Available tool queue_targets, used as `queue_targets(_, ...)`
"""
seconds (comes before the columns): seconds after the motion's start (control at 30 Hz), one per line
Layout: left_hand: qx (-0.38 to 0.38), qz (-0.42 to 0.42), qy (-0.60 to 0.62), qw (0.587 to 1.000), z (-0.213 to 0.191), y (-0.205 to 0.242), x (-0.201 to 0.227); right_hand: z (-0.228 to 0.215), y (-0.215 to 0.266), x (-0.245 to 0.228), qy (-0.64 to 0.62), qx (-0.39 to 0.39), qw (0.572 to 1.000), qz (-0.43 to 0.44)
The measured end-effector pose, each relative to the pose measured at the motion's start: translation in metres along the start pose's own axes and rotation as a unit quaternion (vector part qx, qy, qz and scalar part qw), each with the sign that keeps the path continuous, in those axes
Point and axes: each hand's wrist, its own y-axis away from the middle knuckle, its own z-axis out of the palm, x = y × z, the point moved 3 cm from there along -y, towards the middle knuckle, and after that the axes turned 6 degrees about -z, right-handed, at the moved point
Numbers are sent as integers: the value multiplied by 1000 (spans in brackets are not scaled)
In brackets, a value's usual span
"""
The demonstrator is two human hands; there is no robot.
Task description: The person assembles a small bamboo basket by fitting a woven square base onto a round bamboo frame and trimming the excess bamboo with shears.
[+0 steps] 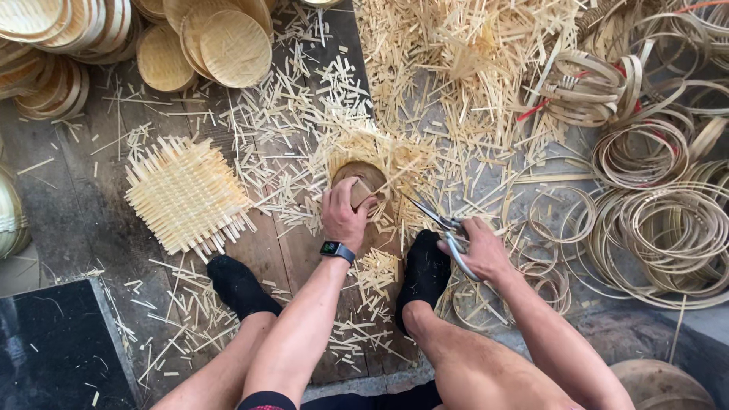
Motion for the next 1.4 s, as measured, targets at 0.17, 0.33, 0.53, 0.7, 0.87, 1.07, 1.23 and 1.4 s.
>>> queue_targets(0.17, 16, 19, 15, 1000, 9, 16, 12, 21, -22, -34, 90, 46, 995, 12)
queue_targets(0.33, 1, 23, 25, 999, 2, 19, 12, 25, -43, -19, 216, 18, 976, 26)
queue_targets(0.53, -16, 28, 25, 999, 6, 16, 6, 9, -62, 5, 255, 144, 947, -129)
queue_targets(0.7, -25, 35, 36, 998, 3, 13, 9, 9, -80, -8, 271, 166, 935, -160)
queue_targets(0.87, -56, 63, 54, 995, -5, 5, 5, 10, -89, 37, 299, 20, 949, -92)
queue_targets(1.07, -121, 103, 40, 986, -5, -1, 6, -25, -79, 5, 275, 26, 956, -103)
queue_targets(1.23, -143, 66, 20, 987, -9, -2, 15, -3, -92, -6, 273, 8, 957, -92)
queue_targets(1.4, -100, -77, 31, 992, -9, 16, 37, -5, -91, 24, 298, 17, 946, -126)
